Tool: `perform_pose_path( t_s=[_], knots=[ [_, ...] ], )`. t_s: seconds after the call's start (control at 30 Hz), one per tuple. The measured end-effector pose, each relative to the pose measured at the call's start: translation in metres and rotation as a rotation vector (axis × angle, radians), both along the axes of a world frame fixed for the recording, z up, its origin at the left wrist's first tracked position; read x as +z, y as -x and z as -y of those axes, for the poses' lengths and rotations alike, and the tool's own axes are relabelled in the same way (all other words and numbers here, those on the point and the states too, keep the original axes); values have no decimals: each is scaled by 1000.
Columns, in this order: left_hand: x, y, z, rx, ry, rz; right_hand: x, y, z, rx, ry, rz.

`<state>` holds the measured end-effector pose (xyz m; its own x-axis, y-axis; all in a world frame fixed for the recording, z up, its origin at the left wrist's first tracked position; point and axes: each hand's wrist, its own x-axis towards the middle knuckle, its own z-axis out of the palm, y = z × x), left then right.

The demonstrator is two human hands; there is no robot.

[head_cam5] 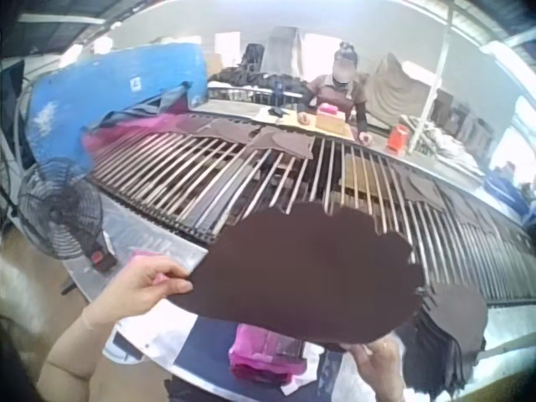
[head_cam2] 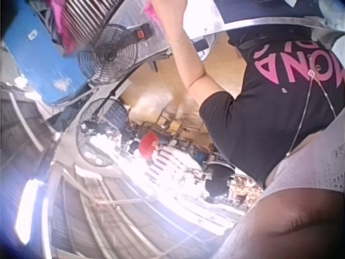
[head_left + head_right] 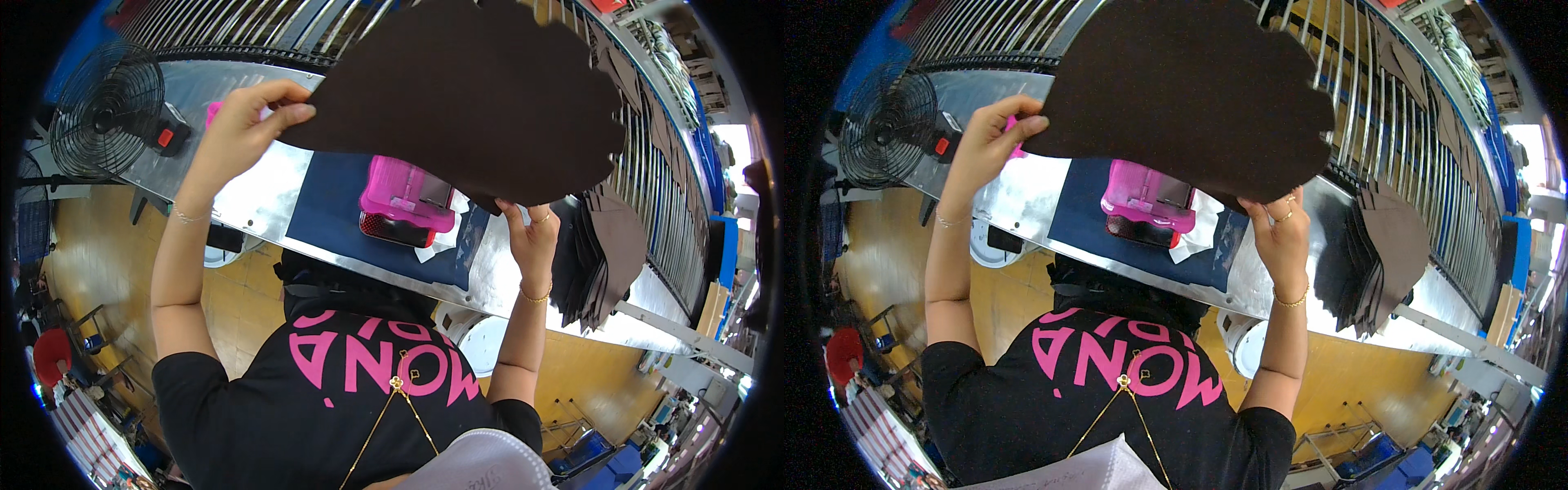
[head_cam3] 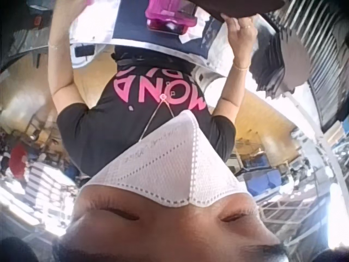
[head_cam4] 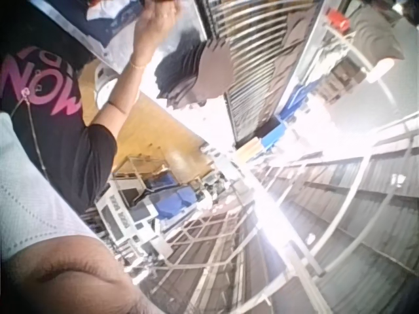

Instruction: The person cleans a pink plastic mold using a small tool to scrape residue and a white cloth to wipe the surface. They also handle brown fabric pieces, placing them on a nearby rack.

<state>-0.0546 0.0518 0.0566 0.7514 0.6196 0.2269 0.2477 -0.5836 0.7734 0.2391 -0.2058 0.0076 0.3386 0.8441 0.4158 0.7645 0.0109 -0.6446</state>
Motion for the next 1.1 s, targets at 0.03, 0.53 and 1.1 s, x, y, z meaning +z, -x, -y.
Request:
perform_pose_path(
  t_s=[0.03, 0.53, 1.1],
  knots=[
    [4, -9, 7, 14, 134, -41, -9, -4, 9, -56, 30, 1],
    [36, -97, 26, -318, 534, 75, 32, -36, 101, -150, -121, -906],
    [59, -49, -23, -255, 996, 297, 91, -25, 39, 226, -49, -1503]
  ],
)
